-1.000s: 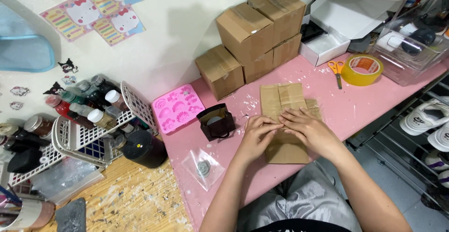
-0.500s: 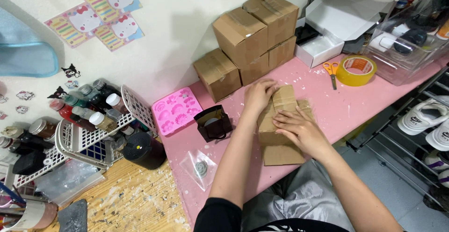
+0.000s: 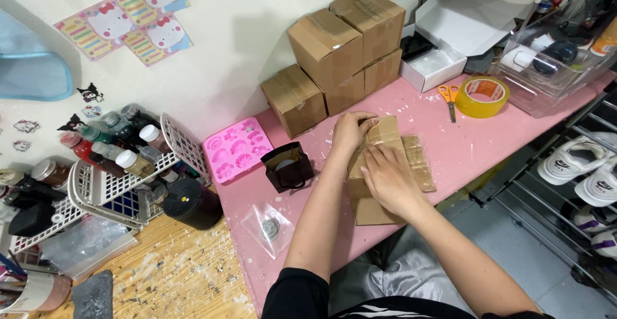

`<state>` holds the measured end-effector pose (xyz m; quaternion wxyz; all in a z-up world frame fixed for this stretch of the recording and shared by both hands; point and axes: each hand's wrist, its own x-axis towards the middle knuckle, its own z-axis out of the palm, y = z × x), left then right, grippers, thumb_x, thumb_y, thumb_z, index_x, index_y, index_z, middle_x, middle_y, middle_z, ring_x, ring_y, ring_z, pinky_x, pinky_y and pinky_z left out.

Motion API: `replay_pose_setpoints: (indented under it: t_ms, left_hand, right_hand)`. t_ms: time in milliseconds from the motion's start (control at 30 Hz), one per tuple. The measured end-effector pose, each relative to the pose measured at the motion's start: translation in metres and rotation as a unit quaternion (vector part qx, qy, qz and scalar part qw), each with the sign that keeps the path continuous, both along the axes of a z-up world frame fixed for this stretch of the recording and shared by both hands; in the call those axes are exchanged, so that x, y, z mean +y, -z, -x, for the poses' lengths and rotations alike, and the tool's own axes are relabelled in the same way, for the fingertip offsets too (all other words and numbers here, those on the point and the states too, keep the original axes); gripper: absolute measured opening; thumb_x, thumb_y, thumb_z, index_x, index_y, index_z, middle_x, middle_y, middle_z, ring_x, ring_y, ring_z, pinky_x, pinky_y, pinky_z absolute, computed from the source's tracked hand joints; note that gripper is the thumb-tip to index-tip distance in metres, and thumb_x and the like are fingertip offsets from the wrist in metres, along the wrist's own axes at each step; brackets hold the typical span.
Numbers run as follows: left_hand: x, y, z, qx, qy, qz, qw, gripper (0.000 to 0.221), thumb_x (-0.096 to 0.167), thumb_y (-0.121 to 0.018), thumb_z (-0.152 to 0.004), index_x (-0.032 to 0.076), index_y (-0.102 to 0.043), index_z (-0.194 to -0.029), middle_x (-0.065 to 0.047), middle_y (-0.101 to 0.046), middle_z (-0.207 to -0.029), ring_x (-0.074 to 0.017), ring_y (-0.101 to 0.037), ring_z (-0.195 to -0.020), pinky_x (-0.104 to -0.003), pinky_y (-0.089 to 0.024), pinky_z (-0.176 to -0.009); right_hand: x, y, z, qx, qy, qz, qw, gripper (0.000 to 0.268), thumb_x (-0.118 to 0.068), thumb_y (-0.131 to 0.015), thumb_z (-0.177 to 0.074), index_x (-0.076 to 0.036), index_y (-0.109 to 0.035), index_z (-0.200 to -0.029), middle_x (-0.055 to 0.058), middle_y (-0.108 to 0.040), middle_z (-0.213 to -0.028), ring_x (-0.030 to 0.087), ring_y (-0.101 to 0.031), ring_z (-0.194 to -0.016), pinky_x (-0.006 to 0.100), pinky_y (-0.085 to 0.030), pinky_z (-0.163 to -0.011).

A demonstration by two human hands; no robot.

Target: Assembling small cardboard boxes and packing items inside for shipping.

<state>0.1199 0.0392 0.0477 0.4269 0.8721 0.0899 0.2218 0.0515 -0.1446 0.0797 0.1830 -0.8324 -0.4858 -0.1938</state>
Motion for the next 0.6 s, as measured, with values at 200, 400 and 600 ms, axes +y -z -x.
replay_pose_setpoints:
  t_ms: [200, 400, 600]
  left_hand:
    - [-0.001, 0.002, 0.001, -0.006, -0.027, -0.004, 1.0, 0.017, 0.026, -0.077, -0.085, 0.017, -0.082, -0.099, -0.006, -0.079, -0.096, -0.0249, -0.076, -0.088, -0.035, -0.057, -0.082]
    - [-0.005, -0.007, 0.012, 0.017, -0.047, 0.0, 0.999, 0.018, 0.026, -0.08, -0.085, 0.016, -0.082, -0.099, -0.008, -0.078, -0.096, -0.0272, -0.075, -0.089, -0.037, -0.057, -0.082]
    - [0.002, 0.0, 0.008, -0.002, -0.061, 0.015, 0.998, 0.017, 0.024, -0.082, -0.081, 0.016, -0.083, -0.096, -0.007, -0.079, -0.092, -0.0249, -0.076, -0.086, -0.035, -0.056, -0.081]
  right_hand:
    - [0.011, 0.01, 0.001, 0.055, 0.026, -0.002, 0.998, 0.046, -0.029, -0.055, -0.097, 0.009, -0.059, -0.124, 0.023, -0.058, -0.136, 0.038, -0.049, -0.131, 0.047, -0.039, -0.113]
    - [0.009, 0.014, 0.004, 0.013, 0.028, -0.033, 0.999, 0.047, -0.025, -0.06, -0.095, 0.01, -0.06, -0.126, 0.025, -0.06, -0.135, 0.04, -0.049, -0.128, 0.049, -0.04, -0.109]
    - [-0.03, 0.032, 0.013, 0.095, -0.062, -0.164, 0.98, 0.032, -0.012, -0.071, -0.085, -0.004, -0.076, -0.116, 0.011, -0.071, -0.127, 0.03, -0.061, -0.127, 0.042, -0.045, -0.109]
